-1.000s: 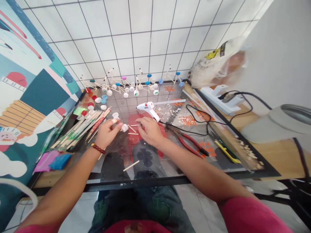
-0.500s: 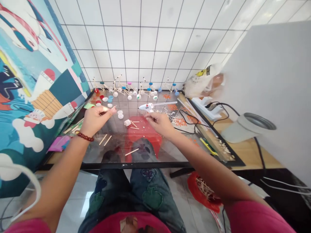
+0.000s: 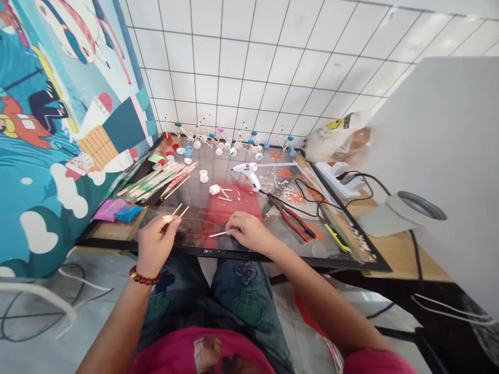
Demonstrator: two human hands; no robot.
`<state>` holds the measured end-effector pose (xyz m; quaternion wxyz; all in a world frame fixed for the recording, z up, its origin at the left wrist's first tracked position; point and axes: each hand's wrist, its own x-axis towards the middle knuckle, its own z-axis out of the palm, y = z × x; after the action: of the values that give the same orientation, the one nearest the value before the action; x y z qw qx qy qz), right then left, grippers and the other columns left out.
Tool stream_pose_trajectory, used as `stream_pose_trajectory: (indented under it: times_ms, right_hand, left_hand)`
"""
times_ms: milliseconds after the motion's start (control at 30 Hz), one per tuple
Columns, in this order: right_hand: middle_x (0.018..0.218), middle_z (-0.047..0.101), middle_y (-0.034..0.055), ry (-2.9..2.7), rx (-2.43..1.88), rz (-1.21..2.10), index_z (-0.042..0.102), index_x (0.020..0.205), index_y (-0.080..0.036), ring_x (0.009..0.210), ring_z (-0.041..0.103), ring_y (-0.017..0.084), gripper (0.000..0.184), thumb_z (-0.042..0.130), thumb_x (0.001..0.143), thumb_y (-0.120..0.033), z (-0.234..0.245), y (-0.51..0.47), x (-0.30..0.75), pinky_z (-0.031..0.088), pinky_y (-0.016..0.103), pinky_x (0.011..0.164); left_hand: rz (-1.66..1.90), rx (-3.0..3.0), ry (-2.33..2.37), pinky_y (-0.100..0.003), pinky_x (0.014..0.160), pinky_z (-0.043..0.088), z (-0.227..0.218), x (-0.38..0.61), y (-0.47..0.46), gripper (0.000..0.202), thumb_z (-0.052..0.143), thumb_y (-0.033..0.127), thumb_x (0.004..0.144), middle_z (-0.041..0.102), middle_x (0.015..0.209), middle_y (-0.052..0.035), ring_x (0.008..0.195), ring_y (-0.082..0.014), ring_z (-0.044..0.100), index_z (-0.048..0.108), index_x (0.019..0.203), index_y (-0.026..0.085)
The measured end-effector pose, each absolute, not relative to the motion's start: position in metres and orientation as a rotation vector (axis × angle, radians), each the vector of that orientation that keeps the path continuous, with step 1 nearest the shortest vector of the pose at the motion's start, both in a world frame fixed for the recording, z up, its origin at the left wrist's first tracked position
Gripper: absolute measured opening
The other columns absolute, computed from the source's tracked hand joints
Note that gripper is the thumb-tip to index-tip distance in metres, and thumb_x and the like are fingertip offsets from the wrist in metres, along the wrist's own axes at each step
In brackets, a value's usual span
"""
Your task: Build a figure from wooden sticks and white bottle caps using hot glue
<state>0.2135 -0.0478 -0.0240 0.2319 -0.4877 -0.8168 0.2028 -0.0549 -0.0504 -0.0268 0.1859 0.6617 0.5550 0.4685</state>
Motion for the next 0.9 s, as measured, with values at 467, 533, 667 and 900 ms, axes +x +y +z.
stream_pose_trajectory:
  times_ms: [467, 533, 667, 900]
  right_hand:
    - [0.079, 0.070, 0.0015, -1.880, -1.215, 0.795, 0.067, 0.090, -0.020, 0.071, 0.061, 0.014, 0.014, 0.055, 0.094, -0.026, -0.035, -0.057, 0.175, 0.045, 0.025, 0.070]
    - [0.080, 0.070, 0.0018, -1.840, -1.166, 0.883, 0.067, 0.094, -0.019, 0.073, 0.063, 0.014, 0.022, 0.049, 0.098, -0.030, -0.034, -0.056, 0.178, 0.046, 0.025, 0.072]
    - [0.078, 0.070, 0.0008, -1.793, -1.144, 0.960, 0.069, 0.096, -0.018, 0.071, 0.061, 0.013, 0.024, 0.052, 0.097, -0.035, -0.032, -0.055, 0.178, 0.045, 0.024, 0.070]
    - [0.071, 0.065, -0.0015, -1.830, -1.189, 0.906, 0.064, 0.078, -0.018, 0.065, 0.056, 0.011, 0.020, 0.055, 0.093, -0.029, -0.034, -0.057, 0.173, 0.042, 0.023, 0.067]
  left_hand:
    - [1.212, 0.968, 1.124, -0.021, 0.052, 0.051, -0.030, -0.012, -0.047, 0.036, 0.084, 0.045, 0.068, 0.068, 0.065, -0.0026, 0.055, -0.0107, 0.060, 0.077, 0.084, 0.013]
    - [1.217, 0.858, 1.093, -0.020, 0.049, 0.049, -0.027, -0.014, -0.041, 0.042, 0.090, 0.046, 0.057, 0.068, 0.065, -0.0031, 0.055, -0.0103, 0.060, 0.076, 0.080, 0.012]
    - [1.197, 0.840, 1.103, -0.019, 0.047, 0.047, -0.022, -0.011, -0.037, 0.043, 0.092, 0.045, 0.051, 0.068, 0.063, -0.0035, 0.052, -0.0092, 0.058, 0.075, 0.071, 0.012]
    - [1.238, 0.953, 1.087, -0.021, 0.050, 0.048, -0.028, 0.010, -0.035, 0.035, 0.084, 0.047, 0.064, 0.069, 0.062, -0.0031, 0.053, -0.0103, 0.058, 0.075, 0.071, 0.014]
